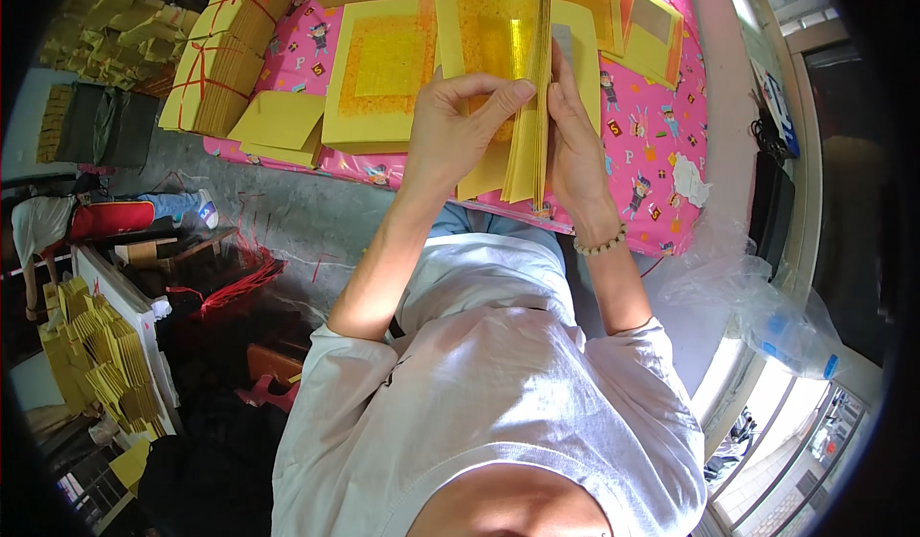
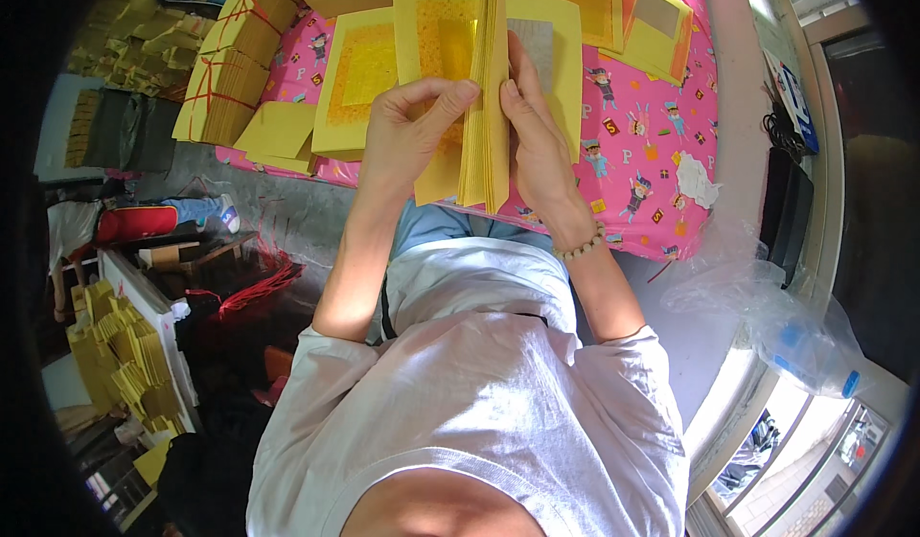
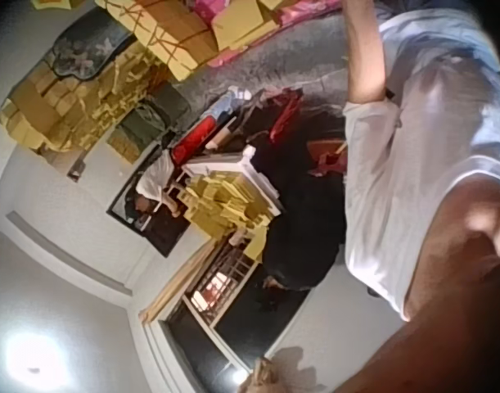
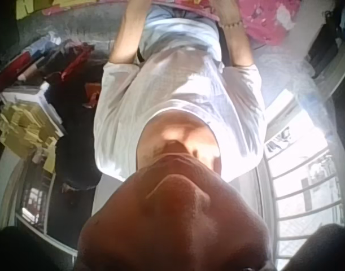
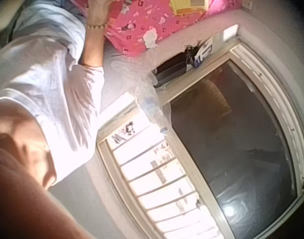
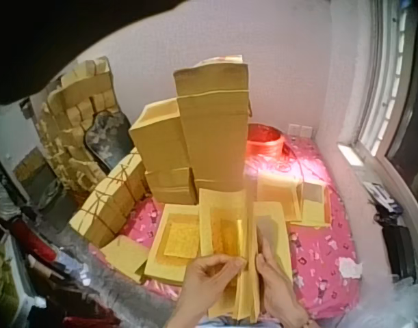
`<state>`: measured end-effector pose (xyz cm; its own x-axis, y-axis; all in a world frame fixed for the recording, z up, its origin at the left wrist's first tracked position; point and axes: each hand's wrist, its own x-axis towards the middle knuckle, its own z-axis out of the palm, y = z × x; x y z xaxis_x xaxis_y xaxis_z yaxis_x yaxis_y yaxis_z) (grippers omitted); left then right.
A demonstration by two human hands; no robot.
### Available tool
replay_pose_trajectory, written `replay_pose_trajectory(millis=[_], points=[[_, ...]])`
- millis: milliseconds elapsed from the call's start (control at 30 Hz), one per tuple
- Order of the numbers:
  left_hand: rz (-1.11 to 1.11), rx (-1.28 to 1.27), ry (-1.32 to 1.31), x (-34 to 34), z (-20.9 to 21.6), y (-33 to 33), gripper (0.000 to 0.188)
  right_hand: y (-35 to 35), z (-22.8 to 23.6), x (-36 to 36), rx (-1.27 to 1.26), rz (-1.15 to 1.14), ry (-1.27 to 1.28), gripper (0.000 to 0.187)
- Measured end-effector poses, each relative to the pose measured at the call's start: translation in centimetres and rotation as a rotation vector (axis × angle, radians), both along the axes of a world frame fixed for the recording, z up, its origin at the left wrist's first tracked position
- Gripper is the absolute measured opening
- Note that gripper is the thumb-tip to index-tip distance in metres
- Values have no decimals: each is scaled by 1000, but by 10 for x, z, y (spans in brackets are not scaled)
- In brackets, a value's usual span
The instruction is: Inspecting and counting stacks of yellow ceremonial paper sheets.
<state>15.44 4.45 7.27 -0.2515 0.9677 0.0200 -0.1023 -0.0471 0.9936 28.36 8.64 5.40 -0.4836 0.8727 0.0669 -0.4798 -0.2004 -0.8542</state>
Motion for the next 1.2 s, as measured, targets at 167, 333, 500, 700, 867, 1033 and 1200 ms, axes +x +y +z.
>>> replay_pose_trajectory(millis=[167,333,500,700,867,1033,1200], points=[[-4,-6,-6,0,0,1,19,0,0,0,-6,0,7,54],[-13,3,-33,1,-1,1,18,1,-1,0,2,4,13,54],[-19,-8,-26,1,-1,0,18,1,-2,1,13,-4,-6,52],[-22,-34,10,1,2,0,18,0,2,1,16,-17,-23,52],[-1,-8,9,1,4,1,19,0,3,-1,-3,0,7,51],[20,8,83,-1,4,3,22,0,7,-2,11,29,32,52],[111,264,227,-13,-7,7,47,1,25,8,-163,-5,30,50]])
